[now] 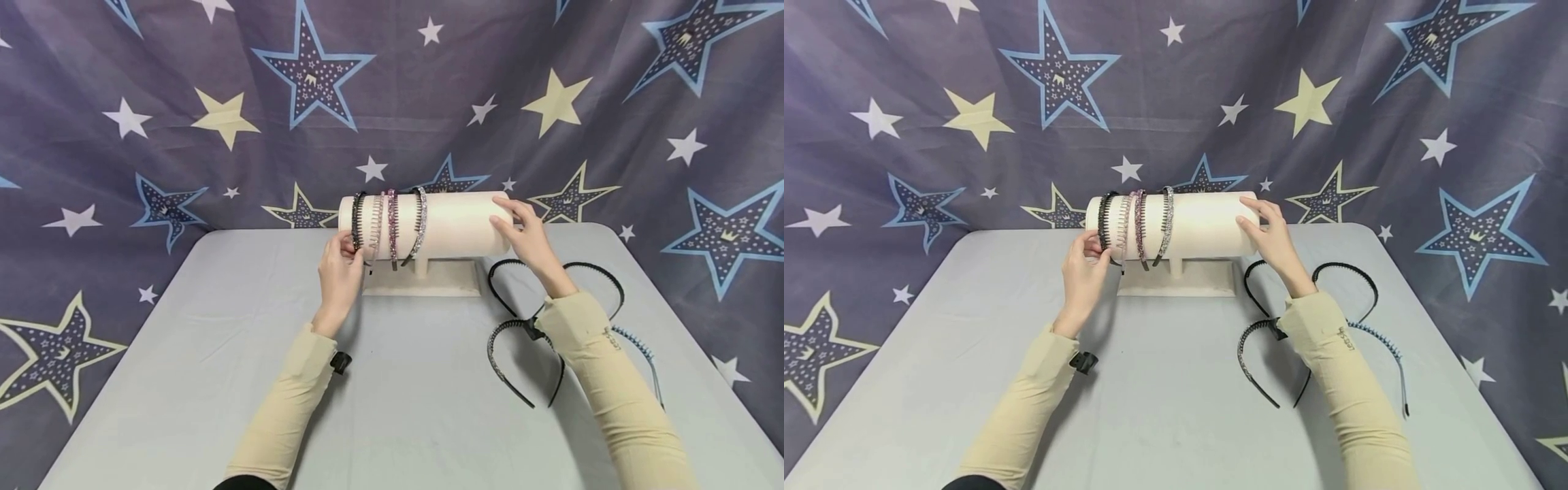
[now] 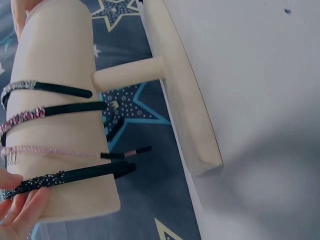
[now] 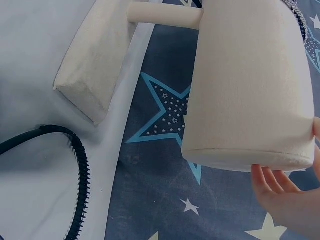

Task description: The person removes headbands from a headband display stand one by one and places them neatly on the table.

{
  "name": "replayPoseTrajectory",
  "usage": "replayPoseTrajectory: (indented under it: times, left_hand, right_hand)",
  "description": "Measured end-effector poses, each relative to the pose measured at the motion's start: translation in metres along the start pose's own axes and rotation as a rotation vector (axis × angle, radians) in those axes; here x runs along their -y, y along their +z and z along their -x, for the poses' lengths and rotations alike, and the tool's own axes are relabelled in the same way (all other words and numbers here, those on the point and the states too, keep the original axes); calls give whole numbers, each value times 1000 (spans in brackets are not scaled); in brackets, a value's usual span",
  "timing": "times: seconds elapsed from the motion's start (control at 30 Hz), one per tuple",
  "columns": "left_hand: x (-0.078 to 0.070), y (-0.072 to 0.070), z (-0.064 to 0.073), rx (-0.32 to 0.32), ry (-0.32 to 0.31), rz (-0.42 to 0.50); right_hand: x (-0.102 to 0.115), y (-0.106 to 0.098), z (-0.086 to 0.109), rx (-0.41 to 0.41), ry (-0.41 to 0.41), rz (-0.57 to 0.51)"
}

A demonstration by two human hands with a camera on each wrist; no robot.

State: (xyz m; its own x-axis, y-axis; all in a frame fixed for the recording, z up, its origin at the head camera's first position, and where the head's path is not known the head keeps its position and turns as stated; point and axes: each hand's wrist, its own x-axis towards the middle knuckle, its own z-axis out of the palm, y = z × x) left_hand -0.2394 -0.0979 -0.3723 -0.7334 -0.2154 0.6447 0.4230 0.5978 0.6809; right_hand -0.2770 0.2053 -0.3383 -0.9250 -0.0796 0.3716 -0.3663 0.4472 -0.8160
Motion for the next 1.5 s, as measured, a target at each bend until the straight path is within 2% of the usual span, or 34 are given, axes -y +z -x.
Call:
replayPoseTrajectory:
  times: [0.27,0.5,0.7,0.83,1.07,1.3,1.5]
  left_hand:
    - [12,-12,-1,-26,5,-20]
    - [21,-21,-3,-30,-3,16]
    - [32,-27,-3,-83,-2,8]
    - [39,-31,-6,-117,-40,17]
    - [51,-41,-8,-138,-138,10]
    - [60,-59,-9,-172,-206,-9]
    - [66,-75,-7,-158,-263,-22]
  right_hand:
    - [-3,0,2,2,9,-11]
    - [-3,-1,2,3,14,-9]
    - [-3,1,1,20,23,-8]
    - [-2,2,1,20,22,-22]
    - [-3,1,0,13,6,-24]
    - [-3,1,1,10,-3,-24]
    - [-3,0,0,10,-5,-19]
